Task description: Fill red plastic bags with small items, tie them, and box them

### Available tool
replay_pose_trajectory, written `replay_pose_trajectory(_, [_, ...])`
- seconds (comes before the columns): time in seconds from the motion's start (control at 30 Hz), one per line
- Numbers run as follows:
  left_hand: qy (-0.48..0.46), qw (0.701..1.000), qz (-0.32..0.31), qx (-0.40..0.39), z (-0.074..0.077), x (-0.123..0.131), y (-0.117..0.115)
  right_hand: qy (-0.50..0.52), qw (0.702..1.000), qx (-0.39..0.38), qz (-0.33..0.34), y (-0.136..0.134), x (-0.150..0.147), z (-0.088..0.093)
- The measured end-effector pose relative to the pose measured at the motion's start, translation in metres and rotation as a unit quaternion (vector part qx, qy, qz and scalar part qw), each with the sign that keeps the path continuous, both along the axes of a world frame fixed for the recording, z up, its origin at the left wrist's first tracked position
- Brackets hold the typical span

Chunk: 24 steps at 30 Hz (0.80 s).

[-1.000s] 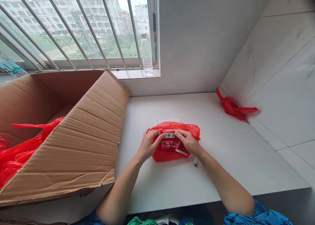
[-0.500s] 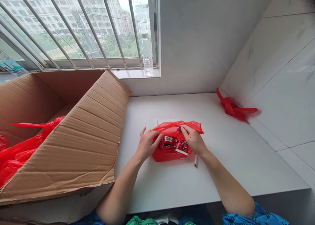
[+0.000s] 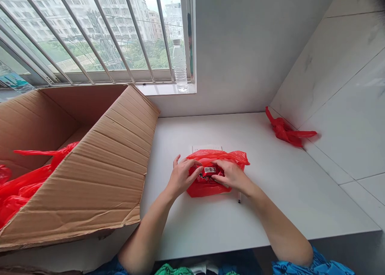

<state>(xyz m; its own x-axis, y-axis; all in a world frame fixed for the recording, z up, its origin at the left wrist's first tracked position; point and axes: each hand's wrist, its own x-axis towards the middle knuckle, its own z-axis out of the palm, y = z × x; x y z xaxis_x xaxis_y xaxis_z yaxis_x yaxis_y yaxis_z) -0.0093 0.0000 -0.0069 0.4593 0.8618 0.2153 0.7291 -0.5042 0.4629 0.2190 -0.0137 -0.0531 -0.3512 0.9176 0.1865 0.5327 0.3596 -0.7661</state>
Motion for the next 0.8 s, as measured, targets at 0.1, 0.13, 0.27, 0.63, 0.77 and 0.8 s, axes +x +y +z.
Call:
replay_pose_trajectory(0.1, [0.0, 1.0, -0.002, -0.002, -0.001, 0.0, 0.0, -0.016, 0.995, 0.036, -0.092, 0.003, -0.001, -0.005])
replay_pose_trajectory(0.13, [0.0, 1.0, -0.002, -0.001, -0.001, 0.0, 0.001, -0.018, 0.991, 0.045, -0.121, 0.004, 0.0, -0.006])
replay_pose_trajectory(0.27, [0.005, 1.0, -0.006, 0.006, -0.002, -0.001, 0.001, 0.001, 0.992, 0.066, -0.11, 0.003, 0.002, -0.002])
replay_pose_trajectory(0.63, [0.015, 1.0, 0.002, 0.011, -0.003, -0.002, 0.002, 0.017, 0.998, -0.023, 0.047, -0.001, 0.0, -0.013])
replay_pose_trajectory(0.77, [0.017, 1.0, 0.002, 0.014, -0.004, -0.002, 0.002, 0.001, 1.0, -0.002, 0.017, -0.001, -0.001, -0.012])
replay_pose_trajectory(0.8, [0.017, 1.0, 0.001, 0.014, -0.004, -0.002, 0.002, 0.009, 1.0, 0.002, 0.002, -0.001, -0.002, -0.011])
